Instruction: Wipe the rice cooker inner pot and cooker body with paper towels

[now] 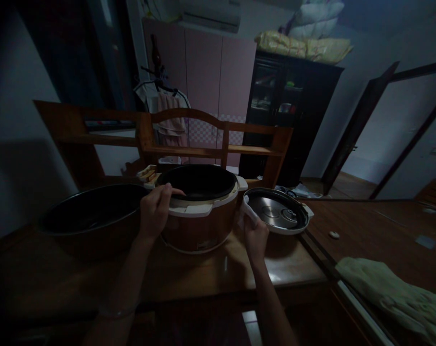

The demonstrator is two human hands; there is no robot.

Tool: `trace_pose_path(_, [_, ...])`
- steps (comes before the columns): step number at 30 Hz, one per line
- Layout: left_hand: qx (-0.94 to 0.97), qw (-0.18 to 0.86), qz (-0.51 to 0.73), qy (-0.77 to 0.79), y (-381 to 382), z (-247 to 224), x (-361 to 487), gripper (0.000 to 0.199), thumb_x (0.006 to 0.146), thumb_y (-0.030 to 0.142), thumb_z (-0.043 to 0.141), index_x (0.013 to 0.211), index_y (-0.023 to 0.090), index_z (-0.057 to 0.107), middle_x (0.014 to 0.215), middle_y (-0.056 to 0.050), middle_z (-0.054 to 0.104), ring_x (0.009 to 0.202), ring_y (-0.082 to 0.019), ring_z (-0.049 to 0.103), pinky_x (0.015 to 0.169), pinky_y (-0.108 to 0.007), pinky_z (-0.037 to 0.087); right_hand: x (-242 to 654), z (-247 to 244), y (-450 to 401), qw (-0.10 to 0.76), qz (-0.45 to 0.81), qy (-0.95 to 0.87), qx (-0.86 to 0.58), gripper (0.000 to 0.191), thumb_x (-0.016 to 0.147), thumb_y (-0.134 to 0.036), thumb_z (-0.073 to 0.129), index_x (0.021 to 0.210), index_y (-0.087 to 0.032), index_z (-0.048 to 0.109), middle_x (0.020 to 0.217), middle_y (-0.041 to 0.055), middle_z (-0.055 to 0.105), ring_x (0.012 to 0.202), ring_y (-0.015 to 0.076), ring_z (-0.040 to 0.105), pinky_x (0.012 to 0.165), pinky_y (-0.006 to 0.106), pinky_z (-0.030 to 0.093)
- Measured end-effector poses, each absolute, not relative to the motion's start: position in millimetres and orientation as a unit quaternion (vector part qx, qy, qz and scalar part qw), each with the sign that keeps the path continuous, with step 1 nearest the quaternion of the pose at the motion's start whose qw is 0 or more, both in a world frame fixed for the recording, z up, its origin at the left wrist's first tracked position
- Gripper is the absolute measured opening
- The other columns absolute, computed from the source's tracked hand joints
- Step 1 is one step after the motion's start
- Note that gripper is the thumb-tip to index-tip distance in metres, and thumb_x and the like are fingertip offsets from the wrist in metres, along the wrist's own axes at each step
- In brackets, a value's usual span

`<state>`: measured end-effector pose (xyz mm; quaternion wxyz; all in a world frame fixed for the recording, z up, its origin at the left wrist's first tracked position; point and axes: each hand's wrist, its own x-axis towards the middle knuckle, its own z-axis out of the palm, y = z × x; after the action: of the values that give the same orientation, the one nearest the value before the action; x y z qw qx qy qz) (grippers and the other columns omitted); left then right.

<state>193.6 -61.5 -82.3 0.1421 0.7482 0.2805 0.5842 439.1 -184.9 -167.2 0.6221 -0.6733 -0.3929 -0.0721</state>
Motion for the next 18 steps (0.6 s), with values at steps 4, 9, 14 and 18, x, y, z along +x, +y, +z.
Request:
trace_pose_path(4, [0.747,0.144,0.587,0.278,-61,-83,194,0.046,0.101,0.038,0.035,0.087,0.022,0.075,0.094,-0.004,0.074,0.092,-0.018,0.066,0.091,-0.031,0.044,438,-176,-179,0.631,-0.049,-0.356,-0.687,0.038,0.083,-0.044,0.059,0.095,-0.014,0.079,0.089,0.0108,0.077,0.087,0.0326,0.070,0.075,0.037,0.051])
trace_pose_path(9, [0.745,0.149,0.587,0.278,-61,-83,194,0.046,0.102,0.038,0.035,0.087,0.022,0.075,0.093,-0.004,0.074,0.091,-0.018,0.065,0.091,-0.031,0.044,441,-174,-182,0.609,-0.068,-0.356,-0.706,0.038,0.079,-0.049,0.066,0.081,-0.012,0.076,0.069,0.0058,0.071,0.071,0.0263,0.065,0.060,0.029,0.043])
trace_pose_path(14, [0.747,0.145,0.587,0.276,-62,-82,194,0.047,0.102,0.038,0.034,0.085,0.022,0.075,0.090,-0.004,0.073,0.091,-0.018,0.065,0.090,-0.031,0.044,431,-163,-183,0.571,-0.081,-0.385,-0.720,0.046,0.087,-0.055,0.059,0.088,-0.014,0.078,0.070,0.0033,0.071,0.074,0.0254,0.065,0.062,0.027,0.042])
trace_pose_path(18, [0.745,0.144,0.588,0.279,-62,-82,194,0.047,0.102,0.038,0.034,0.086,0.022,0.075,0.090,-0.004,0.073,0.091,-0.018,0.065,0.090,-0.031,0.044,411,-164,-182,0.603,-0.011,-0.422,-0.677,0.042,0.093,-0.049,0.051,0.111,-0.020,0.076,0.105,0.0043,0.076,0.101,0.0306,0.067,0.083,0.033,0.048])
